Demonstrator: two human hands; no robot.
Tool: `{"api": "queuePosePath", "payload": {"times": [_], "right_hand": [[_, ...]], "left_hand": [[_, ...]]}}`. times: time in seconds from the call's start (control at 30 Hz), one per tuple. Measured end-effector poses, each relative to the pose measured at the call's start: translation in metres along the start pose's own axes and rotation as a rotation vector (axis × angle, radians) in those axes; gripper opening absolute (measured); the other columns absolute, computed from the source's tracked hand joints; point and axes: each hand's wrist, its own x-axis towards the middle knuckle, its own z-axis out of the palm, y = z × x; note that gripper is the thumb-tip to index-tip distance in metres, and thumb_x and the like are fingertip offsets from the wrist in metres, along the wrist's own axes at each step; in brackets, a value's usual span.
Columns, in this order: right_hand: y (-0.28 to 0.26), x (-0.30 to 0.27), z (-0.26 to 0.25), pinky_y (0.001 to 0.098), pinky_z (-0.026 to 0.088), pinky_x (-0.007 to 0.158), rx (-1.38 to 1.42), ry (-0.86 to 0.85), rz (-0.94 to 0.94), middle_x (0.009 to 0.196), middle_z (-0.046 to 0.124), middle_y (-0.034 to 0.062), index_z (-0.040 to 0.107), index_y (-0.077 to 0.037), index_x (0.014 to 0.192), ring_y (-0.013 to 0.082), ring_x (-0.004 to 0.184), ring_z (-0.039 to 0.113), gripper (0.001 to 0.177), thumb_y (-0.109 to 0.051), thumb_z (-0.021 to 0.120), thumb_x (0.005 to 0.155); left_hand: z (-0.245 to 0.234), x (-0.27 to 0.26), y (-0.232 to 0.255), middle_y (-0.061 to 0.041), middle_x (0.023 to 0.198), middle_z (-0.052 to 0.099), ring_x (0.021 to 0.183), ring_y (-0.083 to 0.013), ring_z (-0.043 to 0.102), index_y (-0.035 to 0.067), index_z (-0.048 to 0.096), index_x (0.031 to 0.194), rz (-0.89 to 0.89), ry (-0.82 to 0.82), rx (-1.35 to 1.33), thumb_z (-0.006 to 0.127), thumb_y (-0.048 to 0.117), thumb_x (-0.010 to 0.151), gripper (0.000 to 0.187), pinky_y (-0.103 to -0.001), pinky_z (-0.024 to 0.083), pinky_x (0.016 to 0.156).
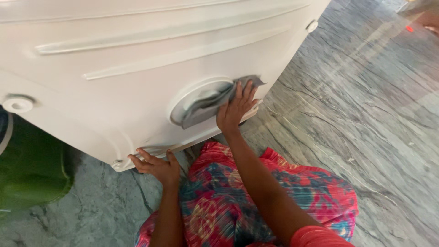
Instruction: The person wipes the exterior of a white chest freezer with a grey cloth. They clean the top surface, the front panel, and the lower edges, moving the cloth back and forth across the appliance's surface.
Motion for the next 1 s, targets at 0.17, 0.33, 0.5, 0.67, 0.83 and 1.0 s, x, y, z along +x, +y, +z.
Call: {"api": "queuePosePath", "payload": {"times": [0.17,0.33,0.5,0.67,0.83,1.0], "right_hand": [[0.035,-0.06,0.015,0.0642,-0.01,0.128,-0.018,-0.215,0.066,0.176,0.0,0.0224,0.014,-0.004,0.167,0.0421,0.165,-0.005,0.08,-0.049,0.041,0.107],[0.02,-0.043,0.019,0.0649,-0.004,0.131,0.155,-0.161,0.191,0.177,-0.003,0.0215,0.007,-0.01,0.169,0.042,0.165,-0.003,0.083,-0.053,0.044,0.108],[-0.027,0.042,0.009,0.0657,0.003,0.134,0.207,0.039,0.023,0.177,-0.006,0.0205,0.001,-0.016,0.17,0.0418,0.166,-0.001,0.087,-0.058,0.048,0.11],[-0.116,0.065,-0.003,0.0714,-0.001,0.128,-0.001,0.043,-0.429,0.176,-0.01,0.0218,0.008,-0.022,0.171,0.0465,0.164,-0.004,0.084,-0.061,0.048,0.108],[-0.196,-0.008,0.022,0.0743,-0.007,0.118,0.009,-0.147,-0.853,0.171,0.008,0.0163,0.029,-0.043,0.164,0.0441,0.15,0.016,0.058,-0.06,0.047,0.111],[-0.186,-0.086,0.054,0.0563,0.036,0.104,-0.016,-0.74,-1.19,0.138,0.063,0.0105,0.041,-0.032,0.17,0.0274,0.113,0.056,0.059,-0.03,0.059,0.114]], "left_hand": [[0.005,0.004,-0.003,-0.032,0.17,-0.004,0.154,-0.051,0.013,0.011,0.002,0.171,0.017,0.028,-0.048,0.075,0.018,0.098,0.104,-0.069,0.022,0.117],[-0.001,0.004,-0.004,-0.029,0.171,-0.003,0.154,-0.0491,0.013,0.011,0.009,0.171,0.04,0.041,-0.072,0.074,0.016,0.096,0.1,-0.065,0.024,0.117],[-0.005,0.007,0.0,-0.028,0.171,-0.001,0.157,-0.0474,0.008,0.01,0.012,0.169,0.056,0.056,-0.097,0.073,0.019,0.092,0.099,-0.065,0.018,0.119],[0.001,0.001,-0.007,-0.024,0.173,0.003,0.159,-0.0405,0.008,0.013,0.019,0.169,0.024,0.077,-0.184,0.069,0.023,0.099,0.087,-0.06,0.016,0.124],[0.02,-0.015,-0.036,-0.024,0.161,0.023,0.147,-0.0358,0.028,0.006,0.033,0.164,-0.261,0.109,-0.571,0.049,0.042,0.113,0.064,-0.053,0.03,0.13],[-0.001,-0.001,-0.034,-0.025,0.165,0.026,0.149,-0.0368,0.035,0.007,0.017,0.16,-0.409,0.31,-1.063,0.046,0.059,0.106,0.08,-0.048,0.034,0.122]]}}
